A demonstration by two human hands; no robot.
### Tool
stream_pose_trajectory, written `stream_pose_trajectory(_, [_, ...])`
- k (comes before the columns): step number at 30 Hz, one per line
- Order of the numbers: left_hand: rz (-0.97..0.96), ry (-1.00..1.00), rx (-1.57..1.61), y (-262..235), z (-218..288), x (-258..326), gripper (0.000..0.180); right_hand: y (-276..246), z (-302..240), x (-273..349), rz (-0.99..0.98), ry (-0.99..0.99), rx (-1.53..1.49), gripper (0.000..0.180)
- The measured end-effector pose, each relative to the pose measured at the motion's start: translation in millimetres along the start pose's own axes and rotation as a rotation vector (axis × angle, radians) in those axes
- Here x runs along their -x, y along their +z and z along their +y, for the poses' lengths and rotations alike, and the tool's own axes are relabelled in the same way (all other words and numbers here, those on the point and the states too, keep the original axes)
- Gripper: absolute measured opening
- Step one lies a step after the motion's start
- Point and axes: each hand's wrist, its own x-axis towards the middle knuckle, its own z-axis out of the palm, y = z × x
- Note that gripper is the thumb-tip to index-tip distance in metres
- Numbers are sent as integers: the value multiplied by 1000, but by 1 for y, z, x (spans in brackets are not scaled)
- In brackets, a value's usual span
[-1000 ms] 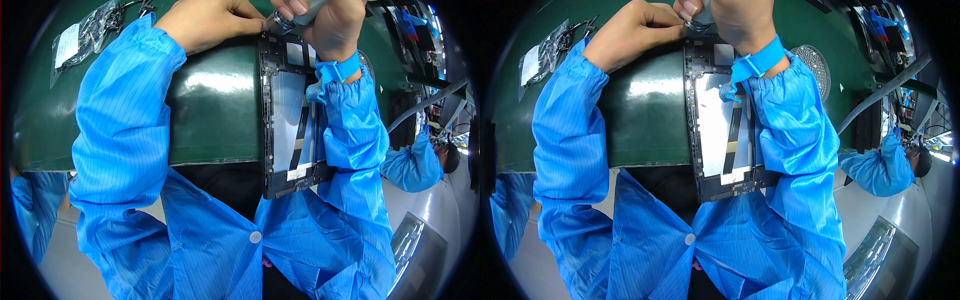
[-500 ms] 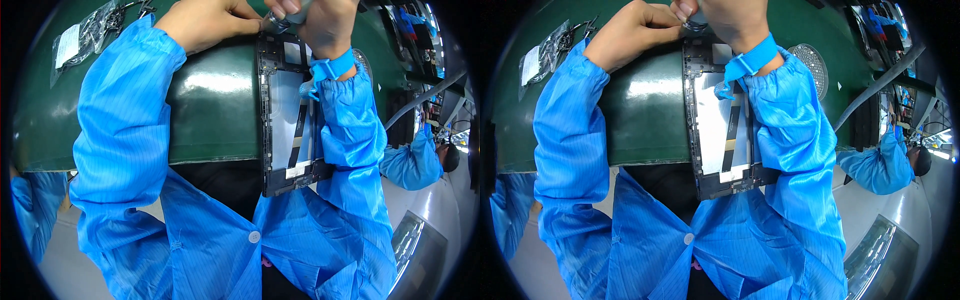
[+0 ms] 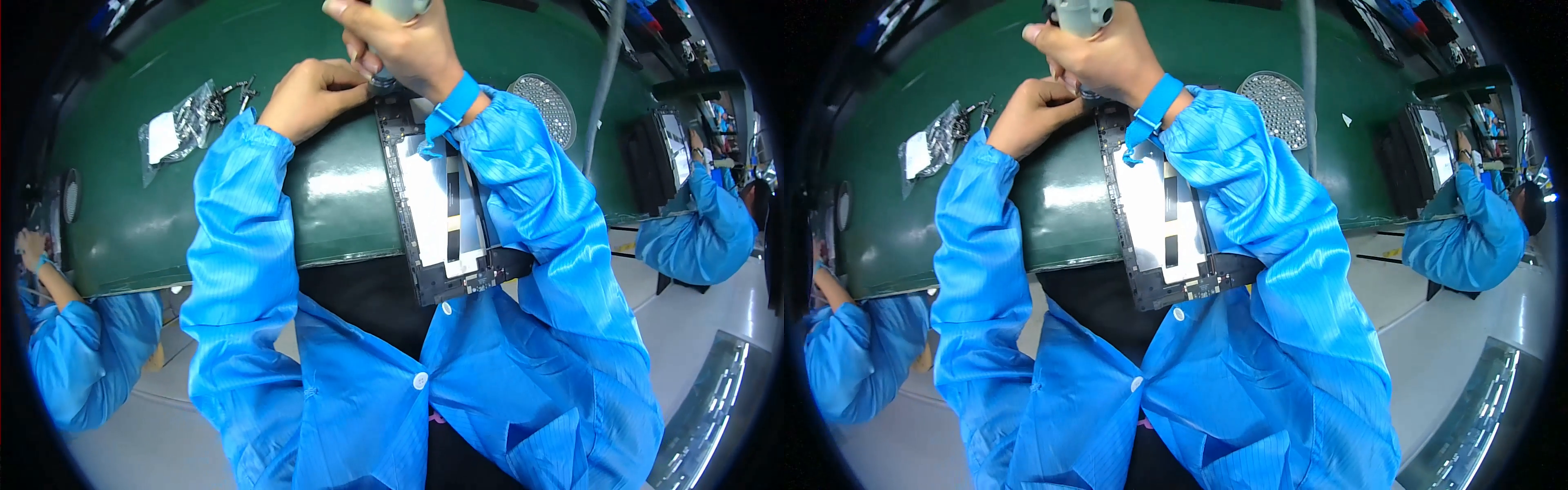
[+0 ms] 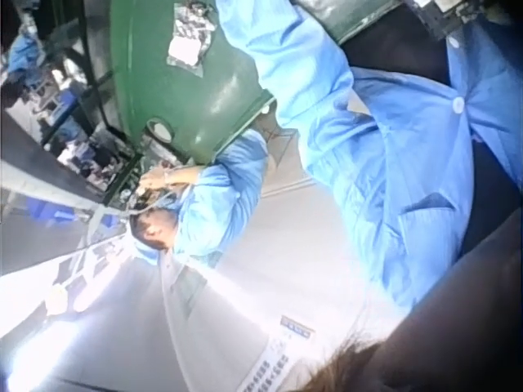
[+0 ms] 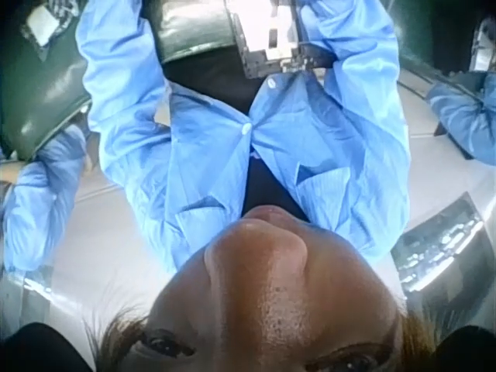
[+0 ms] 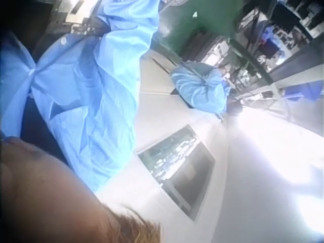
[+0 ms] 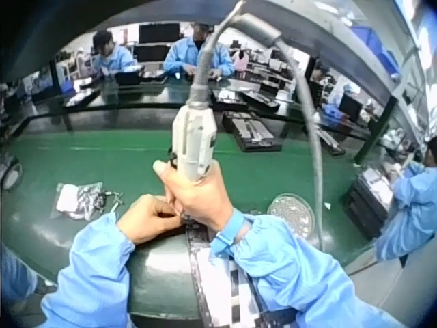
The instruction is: The person assembles tablet devices by placing small components onto each unit, picking screws, fastening them with an electric screwdriver, and setting the devices onto the conveyor belt.
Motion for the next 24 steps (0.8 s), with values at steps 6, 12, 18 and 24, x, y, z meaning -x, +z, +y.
stream_pose_trajectory(6, [571,245,-218,42,73,85,20,-7,-23,4,-1,-32,-93,31])
stream_pose_trajectory(12, [251,66,-580,145,123,170,78,-60,-67,-4,239,-120,-259,18])
stream_pose_trajectory(18, [369,66,-766,91,87,98,54,-179,-84,30,321,-219,122,29])
stream_pose_trajectory(24, [403,97,-951,-4,-20,-34,45,-214,-79,53,566,-84,148,28])
